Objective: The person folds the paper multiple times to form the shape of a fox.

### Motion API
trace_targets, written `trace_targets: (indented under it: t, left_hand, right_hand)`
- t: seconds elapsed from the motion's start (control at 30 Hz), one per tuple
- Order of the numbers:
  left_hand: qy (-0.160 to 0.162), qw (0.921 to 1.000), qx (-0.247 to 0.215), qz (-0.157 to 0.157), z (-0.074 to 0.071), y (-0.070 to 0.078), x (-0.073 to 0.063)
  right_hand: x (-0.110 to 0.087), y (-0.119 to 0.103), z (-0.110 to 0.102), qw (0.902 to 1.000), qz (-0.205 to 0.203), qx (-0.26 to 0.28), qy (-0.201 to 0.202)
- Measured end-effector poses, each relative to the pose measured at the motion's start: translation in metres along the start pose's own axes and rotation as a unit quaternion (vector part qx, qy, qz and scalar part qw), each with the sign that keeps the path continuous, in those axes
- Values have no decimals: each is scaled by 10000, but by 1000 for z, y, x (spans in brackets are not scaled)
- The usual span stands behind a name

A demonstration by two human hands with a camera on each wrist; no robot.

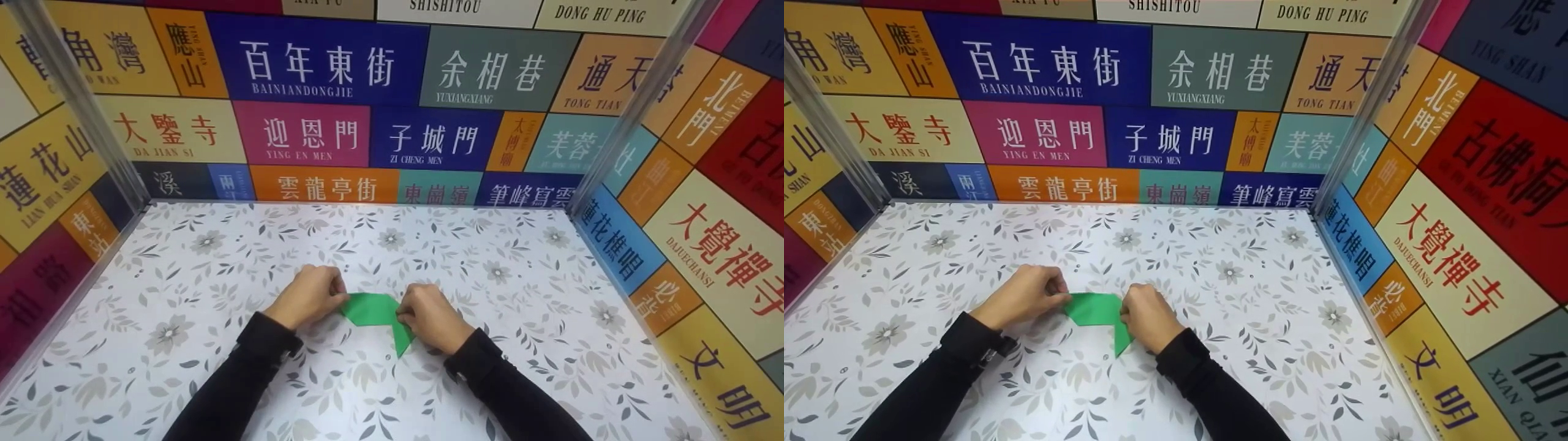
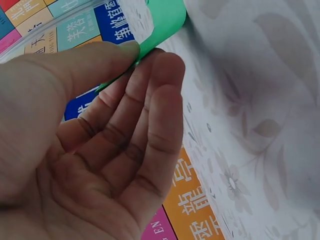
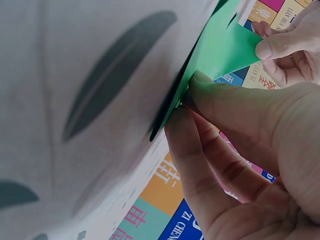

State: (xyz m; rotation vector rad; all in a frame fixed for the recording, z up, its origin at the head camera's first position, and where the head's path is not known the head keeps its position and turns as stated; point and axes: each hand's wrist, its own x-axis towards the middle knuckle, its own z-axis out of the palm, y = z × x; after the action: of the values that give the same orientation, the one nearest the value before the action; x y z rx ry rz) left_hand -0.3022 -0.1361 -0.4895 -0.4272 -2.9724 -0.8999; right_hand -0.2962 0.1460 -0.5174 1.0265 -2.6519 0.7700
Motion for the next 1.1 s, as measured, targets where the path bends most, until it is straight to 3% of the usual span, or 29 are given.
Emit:
trace_targets:
  t: [0.33, 0.7, 0.93, 1.1]
  left_hand:
    - [-151, 9996, -184, 126, -1, 15, -6]
    - [-135, 9967, -303, 746, 4, 23, -10]
    - [-347, 9945, -422, 897, 7, 30, -14]
    - [-499, 9893, -495, 1277, 13, 33, -16]
  right_hand:
    - [0, 0, 0, 10000, 17, 46, -11]
    - [0, -1, -2, 9999, 112, 54, -83]
    - [0, 0, 1, 9999, 134, -39, -47]
    - [0, 0, 0, 10000, 78, -2, -16]
